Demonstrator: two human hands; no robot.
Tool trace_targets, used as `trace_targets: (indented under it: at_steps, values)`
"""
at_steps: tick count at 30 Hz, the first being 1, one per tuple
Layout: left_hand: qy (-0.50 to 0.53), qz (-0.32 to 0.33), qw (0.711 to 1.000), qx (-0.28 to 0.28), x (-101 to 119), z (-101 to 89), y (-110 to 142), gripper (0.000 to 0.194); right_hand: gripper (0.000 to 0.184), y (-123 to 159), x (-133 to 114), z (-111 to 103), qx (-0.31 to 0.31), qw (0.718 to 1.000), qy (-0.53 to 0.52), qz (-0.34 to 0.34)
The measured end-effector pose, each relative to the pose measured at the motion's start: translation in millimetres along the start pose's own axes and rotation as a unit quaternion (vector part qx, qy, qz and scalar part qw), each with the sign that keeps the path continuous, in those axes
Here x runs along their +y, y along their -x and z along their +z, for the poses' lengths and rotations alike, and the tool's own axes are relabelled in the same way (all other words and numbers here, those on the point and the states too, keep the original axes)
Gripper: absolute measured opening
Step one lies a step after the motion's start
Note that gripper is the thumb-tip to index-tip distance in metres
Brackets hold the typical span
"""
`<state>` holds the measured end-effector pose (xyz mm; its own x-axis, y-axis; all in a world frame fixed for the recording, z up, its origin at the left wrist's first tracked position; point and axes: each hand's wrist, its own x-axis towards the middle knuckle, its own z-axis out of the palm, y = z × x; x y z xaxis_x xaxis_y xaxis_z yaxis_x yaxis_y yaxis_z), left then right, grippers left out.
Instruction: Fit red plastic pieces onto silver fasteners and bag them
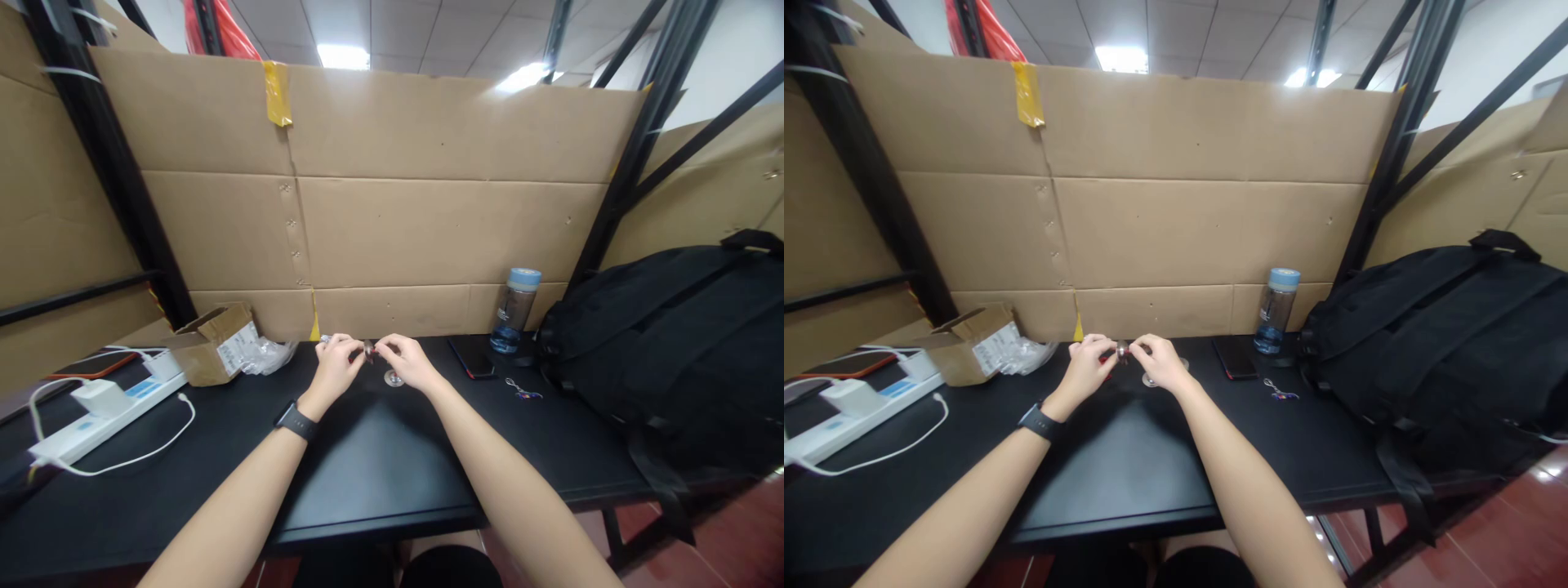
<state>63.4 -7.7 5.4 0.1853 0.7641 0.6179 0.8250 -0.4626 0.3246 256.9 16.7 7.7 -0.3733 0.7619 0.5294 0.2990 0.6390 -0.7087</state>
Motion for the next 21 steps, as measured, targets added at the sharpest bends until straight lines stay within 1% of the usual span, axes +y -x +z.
trace_targets:
  at_steps: [2,3,6,11,14,19,21]
  values:
    - [-0.003,0.004,1.0,0.001,0.7,1.4,0.8,0.016,0.019,-0.4,0.5,-2.8,0.001,0.997,0.074,-0.033]
    - [-0.005,0.006,1.0,0.002,0.7,2.3,1.2,0.016,0.016,-0.4,1.5,-2.8,-0.002,0.995,0.094,-0.044]
    - [-0.011,0.015,1.0,0.003,-0.7,4.8,1.9,0.015,0.012,0.2,5.9,0.8,-0.008,0.991,0.119,-0.062]
    - [-0.007,0.039,0.999,-0.012,-3.4,5.4,1.8,0.015,0.01,0.8,11.0,4.4,0.011,0.99,0.123,-0.07]
    - [-0.006,0.046,0.999,-0.02,-2.2,5.3,2.2,0.016,0.008,0.5,10.4,2.8,0.004,0.991,0.118,-0.062]
    - [0.004,0.03,0.999,-0.036,3.7,5.5,2.7,0.017,0.008,-0.1,7.7,-0.3,-0.011,0.994,0.099,-0.04]
    - [0.012,0.019,0.999,-0.037,5.4,3.6,1.8,0.021,0.009,0.0,8.5,-1.5,-0.014,0.995,0.097,-0.037]
